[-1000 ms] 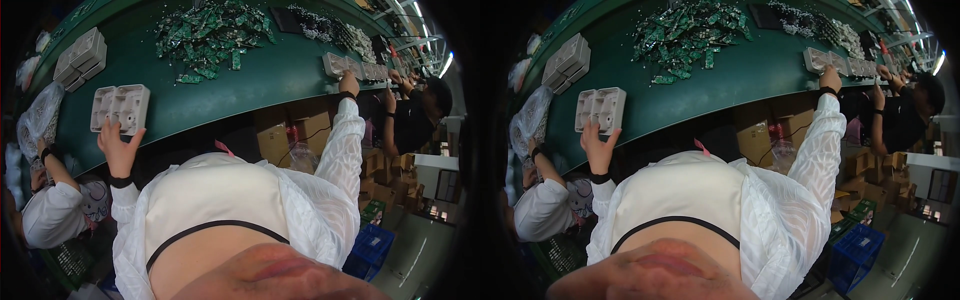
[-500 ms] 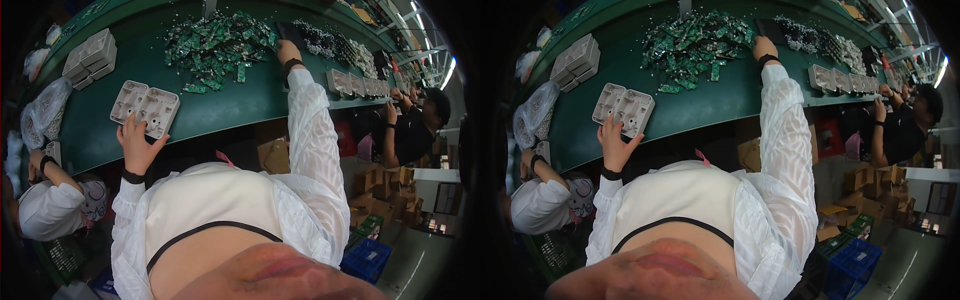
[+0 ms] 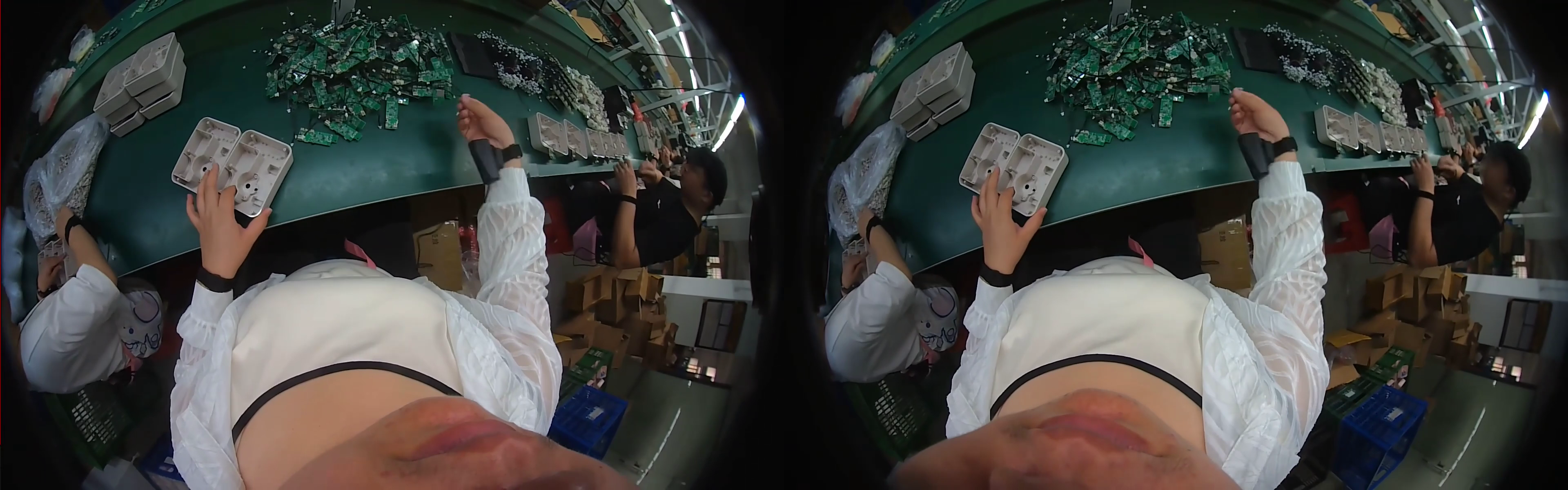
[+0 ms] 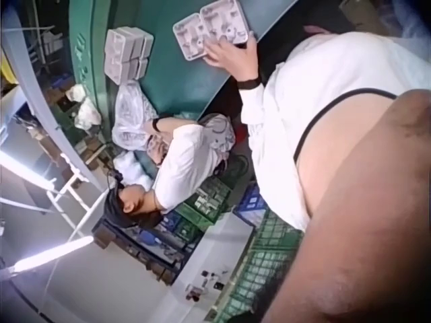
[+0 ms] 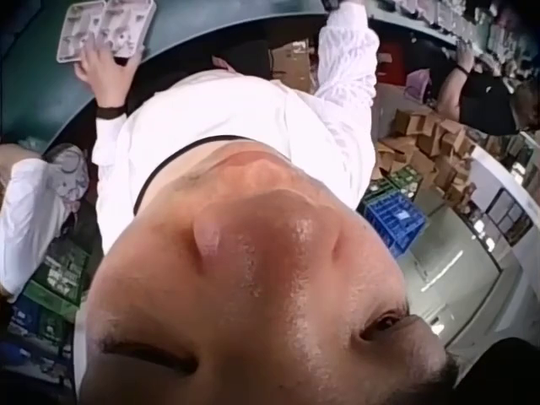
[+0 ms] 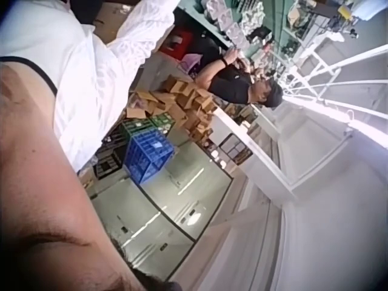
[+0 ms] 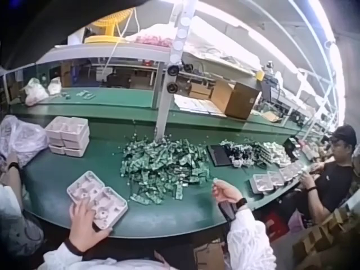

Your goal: The person picks up a plastic housing and a circuit board, then threads the board's wires through a hole in the housing. They press the board into place by hand before setting the unit aside and repeating the process.

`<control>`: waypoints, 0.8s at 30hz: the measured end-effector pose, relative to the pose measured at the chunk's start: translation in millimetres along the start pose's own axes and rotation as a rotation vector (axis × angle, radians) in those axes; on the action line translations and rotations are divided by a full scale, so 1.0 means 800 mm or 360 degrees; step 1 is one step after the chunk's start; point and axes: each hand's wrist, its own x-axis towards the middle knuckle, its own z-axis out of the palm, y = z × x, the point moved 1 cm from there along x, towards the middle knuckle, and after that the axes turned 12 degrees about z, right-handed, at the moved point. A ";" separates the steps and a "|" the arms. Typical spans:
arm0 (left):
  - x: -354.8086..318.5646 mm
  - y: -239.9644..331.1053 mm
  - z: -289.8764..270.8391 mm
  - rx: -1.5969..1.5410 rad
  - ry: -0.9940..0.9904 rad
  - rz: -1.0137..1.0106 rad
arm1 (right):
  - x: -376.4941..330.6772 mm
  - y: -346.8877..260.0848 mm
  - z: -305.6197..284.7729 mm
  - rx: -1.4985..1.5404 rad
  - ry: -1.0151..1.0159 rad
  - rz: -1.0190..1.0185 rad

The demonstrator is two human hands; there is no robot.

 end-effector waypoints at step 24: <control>0.039 0.049 0.019 -0.0840 -0.0101 0.0251 | -0.058 0.211 0.115 0.0522 -0.0254 -0.0815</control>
